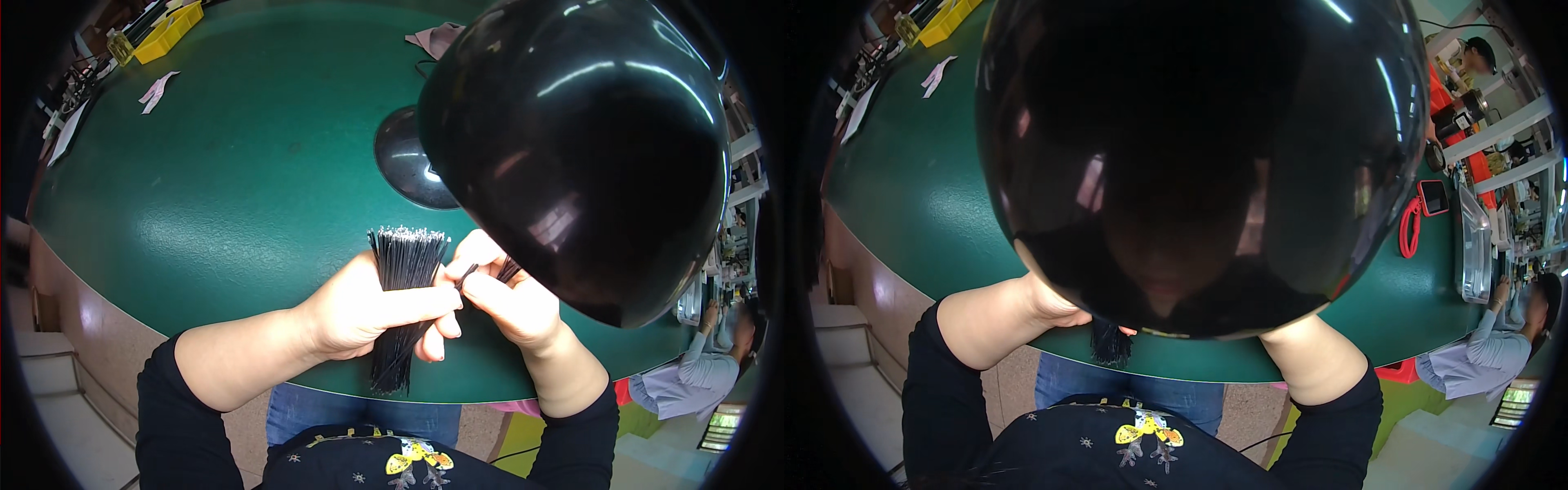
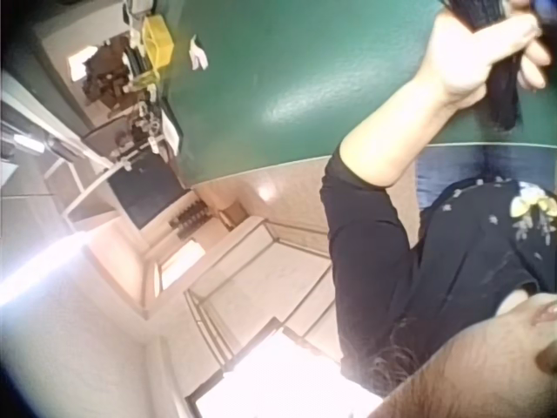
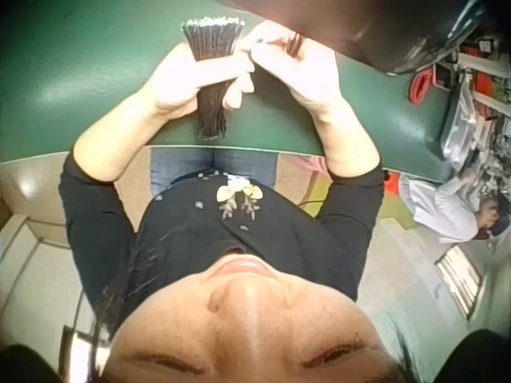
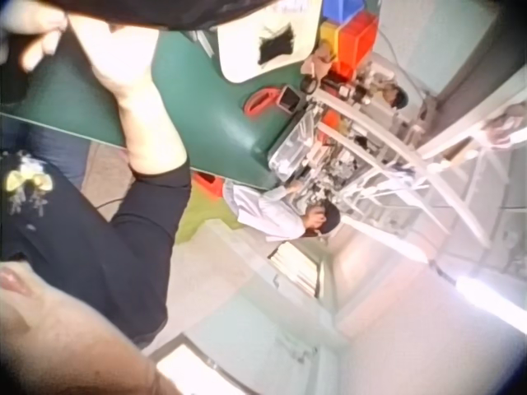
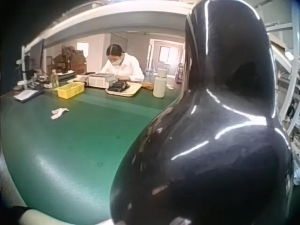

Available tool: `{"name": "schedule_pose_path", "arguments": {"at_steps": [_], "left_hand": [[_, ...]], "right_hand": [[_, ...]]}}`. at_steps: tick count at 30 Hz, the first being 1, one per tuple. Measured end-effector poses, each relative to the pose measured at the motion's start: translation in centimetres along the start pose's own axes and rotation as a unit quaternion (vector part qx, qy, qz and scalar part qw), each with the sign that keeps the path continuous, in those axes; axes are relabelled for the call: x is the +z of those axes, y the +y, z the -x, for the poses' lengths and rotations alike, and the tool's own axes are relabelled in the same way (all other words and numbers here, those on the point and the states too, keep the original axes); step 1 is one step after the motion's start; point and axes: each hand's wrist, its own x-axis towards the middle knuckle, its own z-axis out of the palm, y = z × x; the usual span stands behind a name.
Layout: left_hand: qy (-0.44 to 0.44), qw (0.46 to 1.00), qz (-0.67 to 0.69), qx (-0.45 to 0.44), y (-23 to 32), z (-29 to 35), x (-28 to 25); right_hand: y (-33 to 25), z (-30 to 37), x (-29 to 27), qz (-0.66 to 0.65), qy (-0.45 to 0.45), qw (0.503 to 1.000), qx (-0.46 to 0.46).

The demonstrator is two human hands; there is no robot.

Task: The person sorts bundles of black rods by picking them up from a tray on the workbench and separating individual pieces by hand under a desk lamp.

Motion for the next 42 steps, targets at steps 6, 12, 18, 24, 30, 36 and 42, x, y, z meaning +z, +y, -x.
{"name": "schedule_pose_path", "arguments": {"at_steps": [6, 12, 18, 24, 30, 36, 42], "left_hand": [[0.011, 1.0, -0.003, 0.013, 0.1, -0.2, 0.0], [0.02, 0.998, -0.056, -0.003, 0.4, -0.2, 0.2], [0.0, 0.998, -0.06, 0.026, 0.2, -0.2, 0.0], [0.033, 0.995, -0.093, 0.021, 0.6, -0.3, 0.8], [-0.017, 0.993, -0.115, -0.006, 0.7, -0.4, 0.4], [-0.025, 0.991, -0.13, 0.002, 0.7, -0.2, 0.2], [0.049, 0.993, -0.101, 0.041, 0.1, -0.8, -0.2]], "right_hand": [[0.1, 0.1, 0.1, 0.004, 0.013, 1.0, 0.008], [0.0, 0.2, -0.4, 0.063, 0.003, 0.998, 0.022], [-0.3, 0.0, 0.6, 0.031, 0.027, 0.999, 0.006], [-0.7, -0.1, 0.6, 0.024, 0.055, 0.993, 0.105], [-0.6, -0.7, 2.0, -0.19, 0.146, 0.971, 0.013], [-1.6, -0.2, 1.0, 0.114, 0.05, 0.983, 0.134], [-0.4, -0.1, 0.1, 0.035, -0.006, 0.995, 0.092]]}}
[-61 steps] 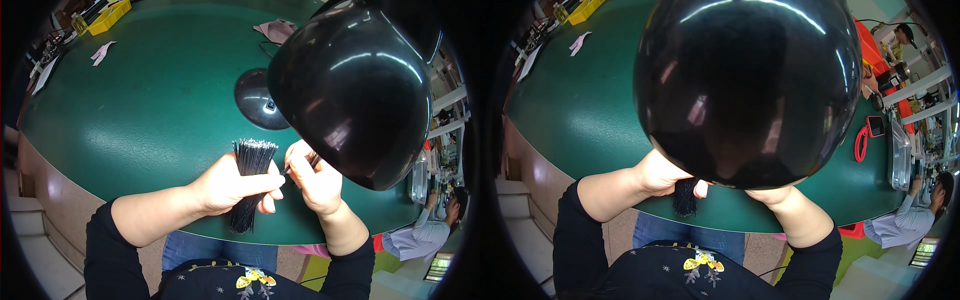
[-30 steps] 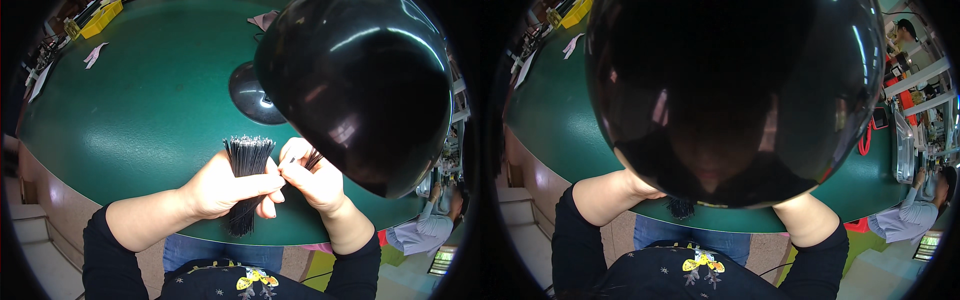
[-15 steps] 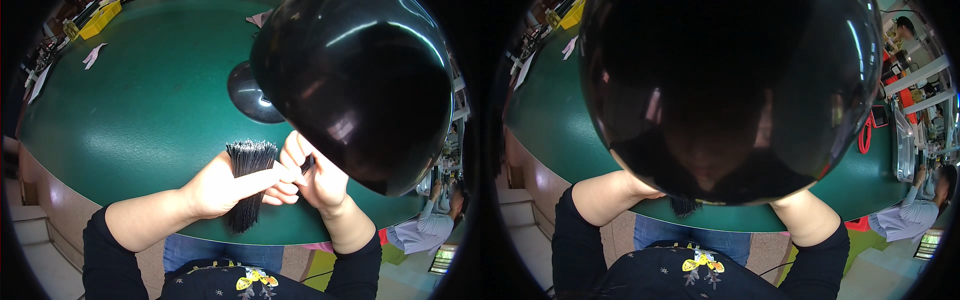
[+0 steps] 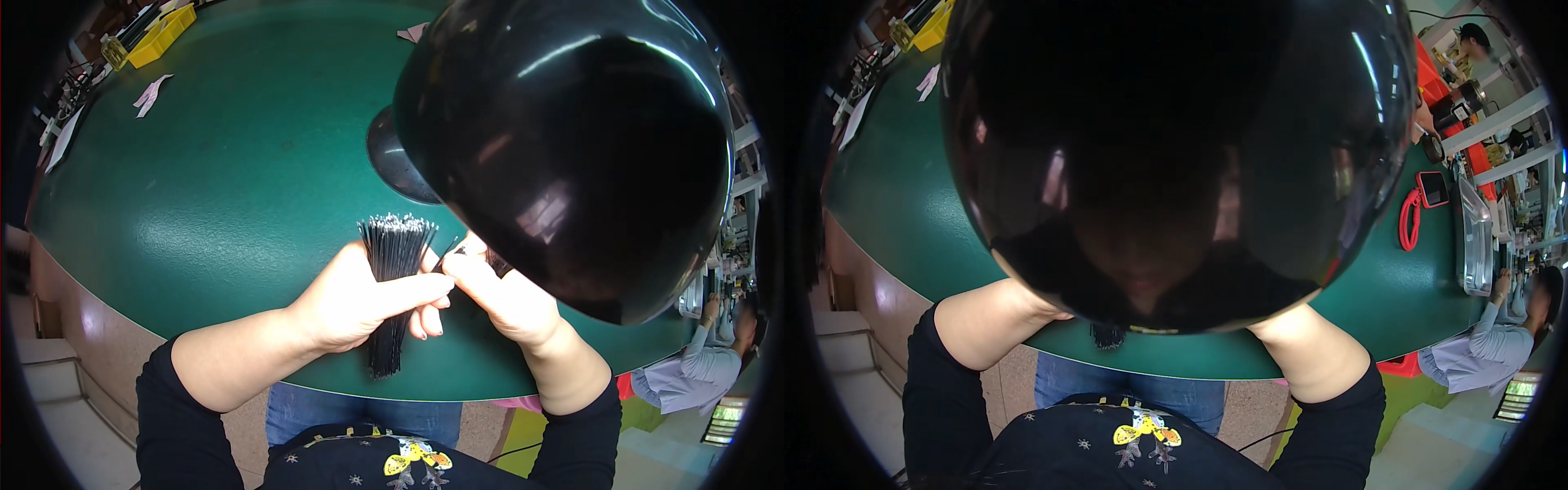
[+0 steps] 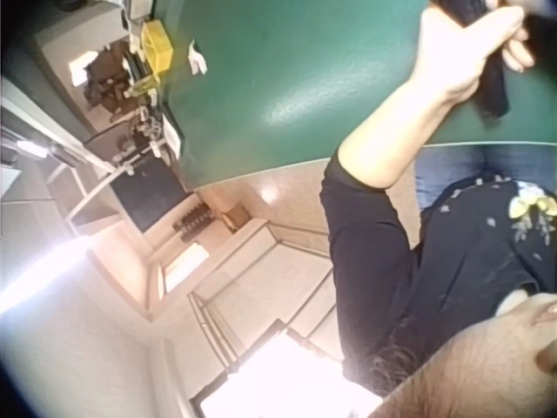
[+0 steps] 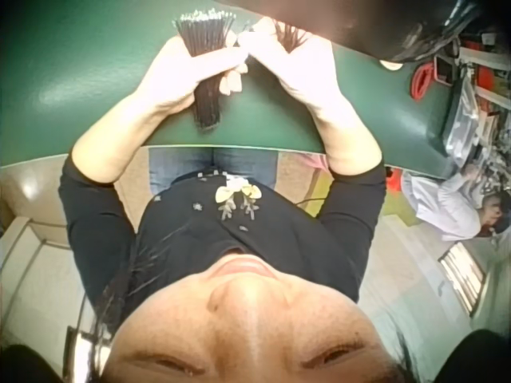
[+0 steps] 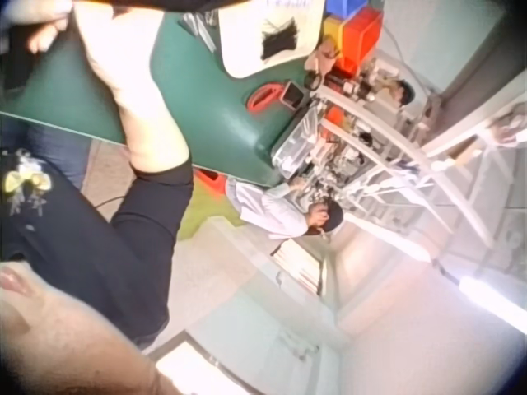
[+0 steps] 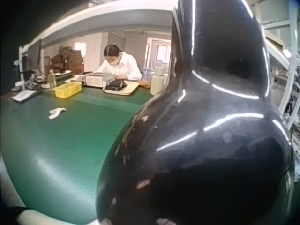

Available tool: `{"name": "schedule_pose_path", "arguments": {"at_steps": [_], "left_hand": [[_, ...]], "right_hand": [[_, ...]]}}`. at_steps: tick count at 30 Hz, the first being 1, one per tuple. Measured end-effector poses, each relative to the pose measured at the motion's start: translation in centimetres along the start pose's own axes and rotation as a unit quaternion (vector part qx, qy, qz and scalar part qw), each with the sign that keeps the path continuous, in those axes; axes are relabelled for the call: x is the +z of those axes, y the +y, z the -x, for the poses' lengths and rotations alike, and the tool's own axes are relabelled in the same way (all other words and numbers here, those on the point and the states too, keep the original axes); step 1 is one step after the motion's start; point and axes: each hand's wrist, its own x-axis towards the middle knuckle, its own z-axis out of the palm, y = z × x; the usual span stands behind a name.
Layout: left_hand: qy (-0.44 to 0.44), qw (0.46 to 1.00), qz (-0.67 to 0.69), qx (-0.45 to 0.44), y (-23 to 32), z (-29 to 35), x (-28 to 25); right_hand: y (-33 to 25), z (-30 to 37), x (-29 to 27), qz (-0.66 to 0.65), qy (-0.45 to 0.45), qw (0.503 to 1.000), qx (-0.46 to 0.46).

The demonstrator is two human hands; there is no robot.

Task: The person sorts bundles of black rods by picking them up from a tray on the workbench and separating individual pieces by hand under a desk lamp.

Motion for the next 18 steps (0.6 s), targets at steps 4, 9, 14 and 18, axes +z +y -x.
{"name": "schedule_pose_path", "arguments": {"at_steps": [4, 9, 14, 18], "left_hand": [[-0.002, 0.999, 0.032, -0.036, 0.02, 0.03, -0.19], [0.005, 0.998, 0.052, -0.028, -0.07, 0.08, -0.06], [0.014, 0.999, 0.04, -0.029, -0.01, 0.14, -0.04], [0.009, 0.999, 0.036, -0.03, -0.1, 0.06, -0.15]], "right_hand": [[0.66, 0.04, -0.72, -0.038, 0.065, 0.996, 0.044], [1.11, -0.21, -0.78, -0.076, 0.033, 0.996, -0.018], [1.04, -0.16, -0.37, -0.022, 0.062, 0.997, -0.032], [0.78, -0.18, 0.06, 0.034, 0.088, 0.991, -0.096]]}}
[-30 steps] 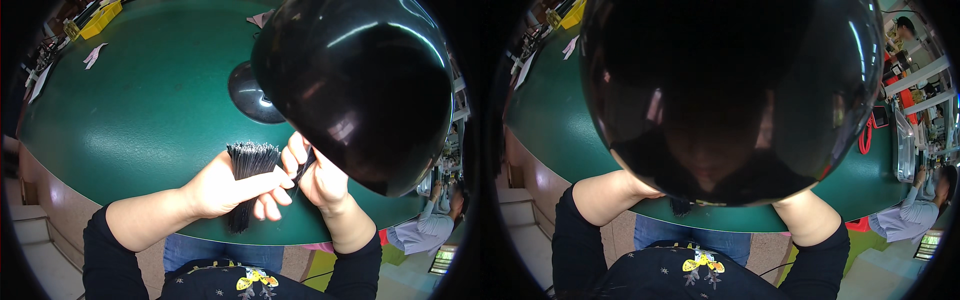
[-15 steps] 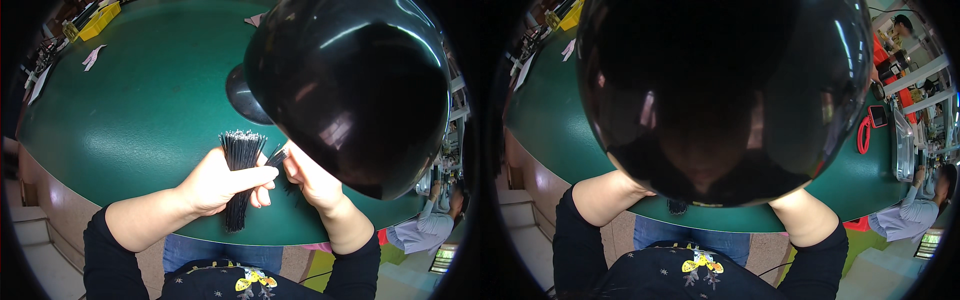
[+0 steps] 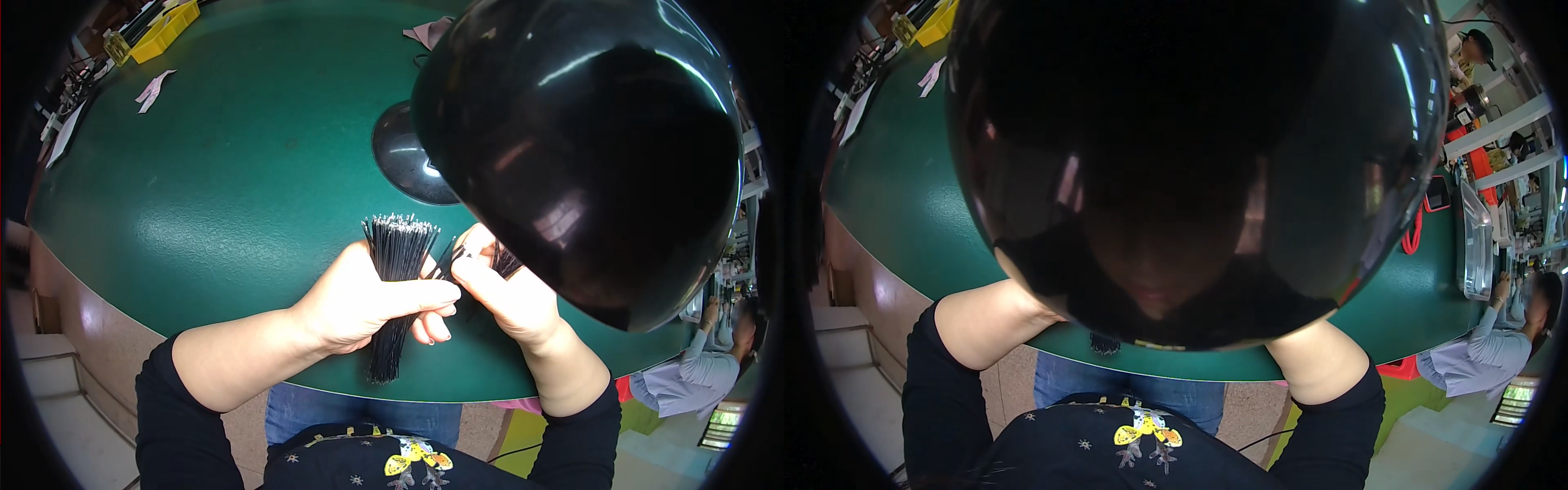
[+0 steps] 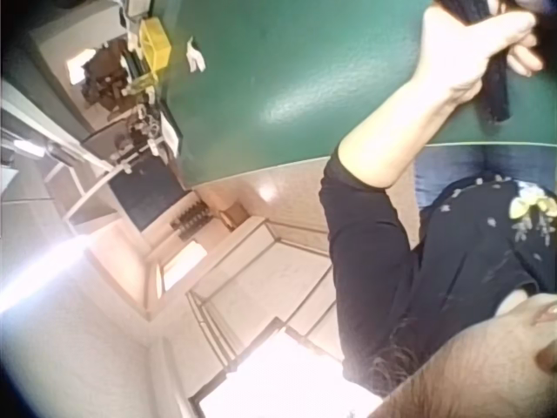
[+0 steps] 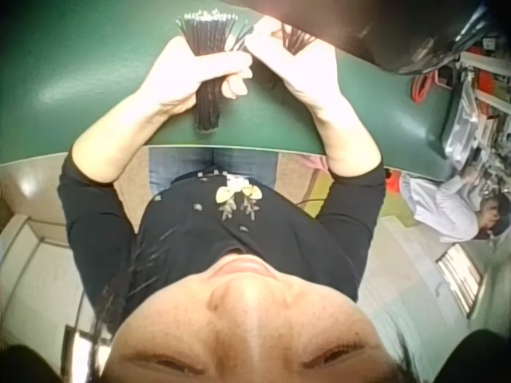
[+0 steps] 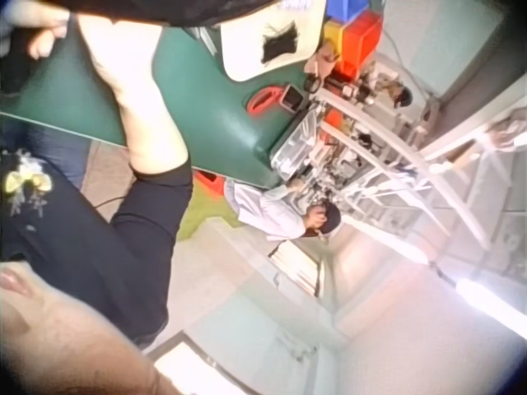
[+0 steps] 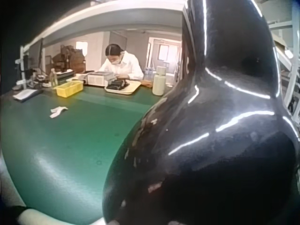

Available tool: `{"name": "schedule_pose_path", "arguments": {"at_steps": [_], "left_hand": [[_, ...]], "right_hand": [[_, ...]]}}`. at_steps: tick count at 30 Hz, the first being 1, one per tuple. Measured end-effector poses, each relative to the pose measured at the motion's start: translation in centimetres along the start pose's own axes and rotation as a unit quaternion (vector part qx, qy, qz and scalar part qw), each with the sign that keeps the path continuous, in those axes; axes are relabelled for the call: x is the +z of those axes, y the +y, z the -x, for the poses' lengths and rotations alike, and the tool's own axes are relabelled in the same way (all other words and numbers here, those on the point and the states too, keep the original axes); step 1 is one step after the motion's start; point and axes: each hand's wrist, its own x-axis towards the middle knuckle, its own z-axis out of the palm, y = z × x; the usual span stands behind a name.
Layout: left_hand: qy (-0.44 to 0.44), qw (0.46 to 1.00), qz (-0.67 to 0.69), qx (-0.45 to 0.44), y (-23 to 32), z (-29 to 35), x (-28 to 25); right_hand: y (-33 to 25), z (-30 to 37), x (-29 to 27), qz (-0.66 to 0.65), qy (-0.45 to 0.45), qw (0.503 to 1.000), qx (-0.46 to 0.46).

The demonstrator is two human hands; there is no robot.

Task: The person sorts bundles of black rods by picking them up from a tray on the workbench and separating individual pieces by hand under a desk lamp.

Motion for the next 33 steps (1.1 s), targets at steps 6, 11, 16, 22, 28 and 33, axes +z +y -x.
{"name": "schedule_pose_path", "arguments": {"at_steps": [6, 11, 16, 22, 28, 33], "left_hand": [[0.003, 1.0, 0.009, 0.007, 0.0, 0.0, 0.1], [0.006, 1.0, 0.005, 0.012, 0.1, 0.0, 0.0], [0.021, 0.999, -0.022, 0.021, 0.3, 0.0, 0.2], [0.027, 0.998, -0.026, 0.04, 0.4, 0.1, 0.2], [0.036, 0.998, -0.036, 0.043, 0.4, 0.0, 0.4], [0.023, 0.998, -0.046, 0.028, 0.4, 0.0, 0.2]], "right_hand": [[-0.4, 0.0, 0.0, 0.003, -0.008, 0.999, 0.035], [-0.5, -0.1, -0.2, 0.086, 0.005, 0.996, 0.003], [-0.4, -0.2, 0.0, 0.092, 0.004, 0.995, -0.026], [-1.0, 0.0, 0.1, -0.032, 0.0, 0.997, 0.073], [-0.9, -0.4, -0.2, 0.085, -0.035, 0.995, -0.036], [-1.1, -0.3, 1.5, 0.203, 0.065, 0.971, -0.111]]}}
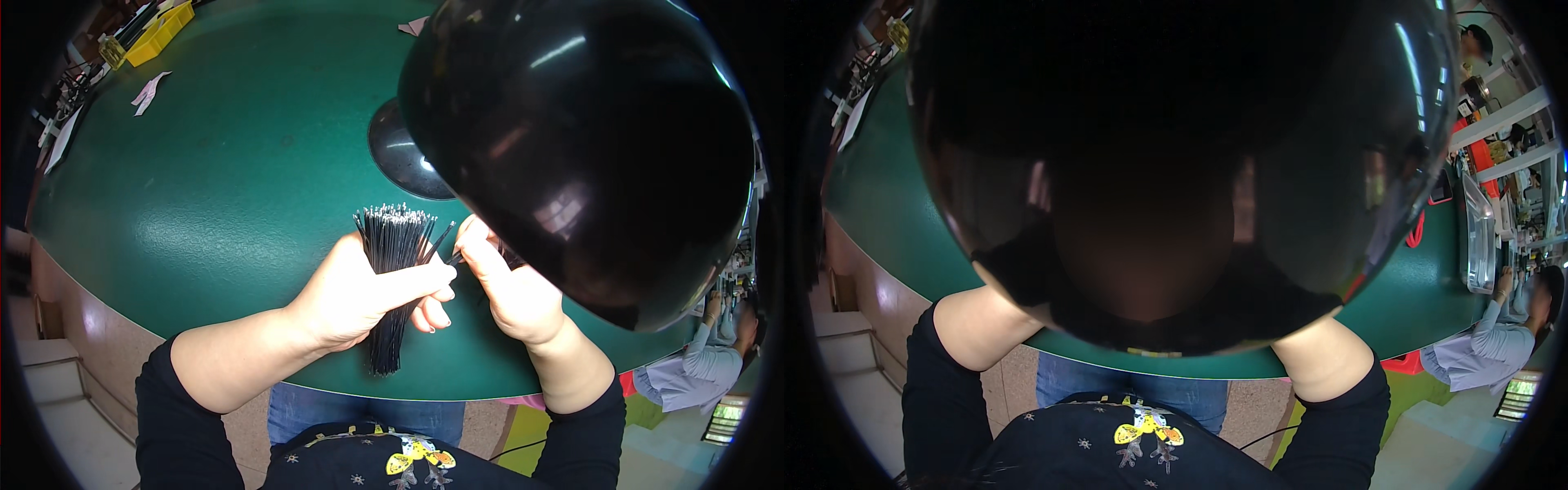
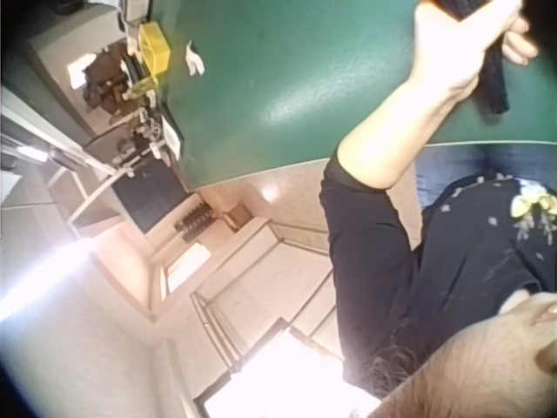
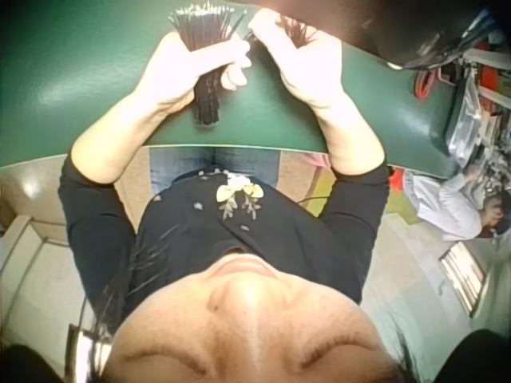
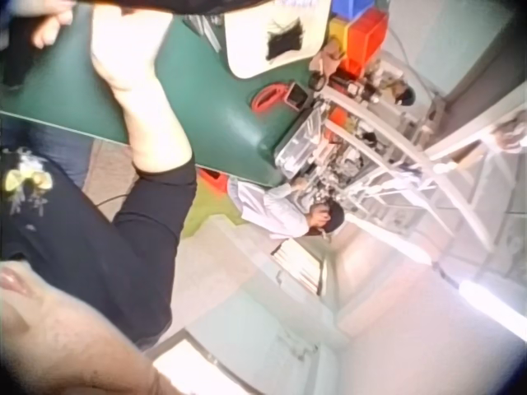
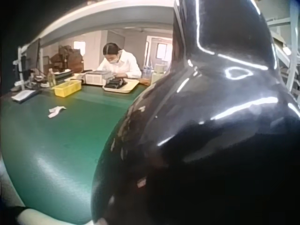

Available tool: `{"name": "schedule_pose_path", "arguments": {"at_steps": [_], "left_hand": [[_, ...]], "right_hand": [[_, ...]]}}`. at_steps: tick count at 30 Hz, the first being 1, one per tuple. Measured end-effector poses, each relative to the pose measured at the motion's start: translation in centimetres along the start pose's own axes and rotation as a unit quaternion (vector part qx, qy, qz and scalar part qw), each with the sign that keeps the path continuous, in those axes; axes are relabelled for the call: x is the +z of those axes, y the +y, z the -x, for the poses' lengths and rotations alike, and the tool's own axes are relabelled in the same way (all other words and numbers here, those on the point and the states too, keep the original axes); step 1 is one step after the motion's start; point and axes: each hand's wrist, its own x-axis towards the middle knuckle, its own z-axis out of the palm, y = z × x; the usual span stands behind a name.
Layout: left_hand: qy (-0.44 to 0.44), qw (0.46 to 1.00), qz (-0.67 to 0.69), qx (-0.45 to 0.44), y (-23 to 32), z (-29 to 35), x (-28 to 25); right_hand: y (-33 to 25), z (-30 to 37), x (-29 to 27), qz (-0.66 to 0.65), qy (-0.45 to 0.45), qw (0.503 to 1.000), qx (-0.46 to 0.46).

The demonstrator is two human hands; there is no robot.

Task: The person sorts bundles of black rods by picking them up from a tray on the workbench and separating individual pieces by hand under a desk lamp.

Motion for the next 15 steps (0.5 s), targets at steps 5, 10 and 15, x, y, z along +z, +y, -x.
{"name": "schedule_pose_path", "arguments": {"at_steps": [5, 10, 15], "left_hand": [[-0.009, 1.0, 0.018, -0.011, 0.0, 0.0, 0.0], [-0.014, 0.998, 0.047, -0.025, -0.1, 0.1, -0.2], [-0.01, 0.998, 0.058, -0.034, -0.1, 0.2, -0.2]], "right_hand": [[3.5, 0.7, -2.1, -0.249, -0.122, 0.946, 0.169], [2.0, 0.6, -1.3, -0.28, -0.062, 0.948, 0.138], [1.8, -0.1, -1.6, -0.224, -0.123, 0.962, 0.095]]}}
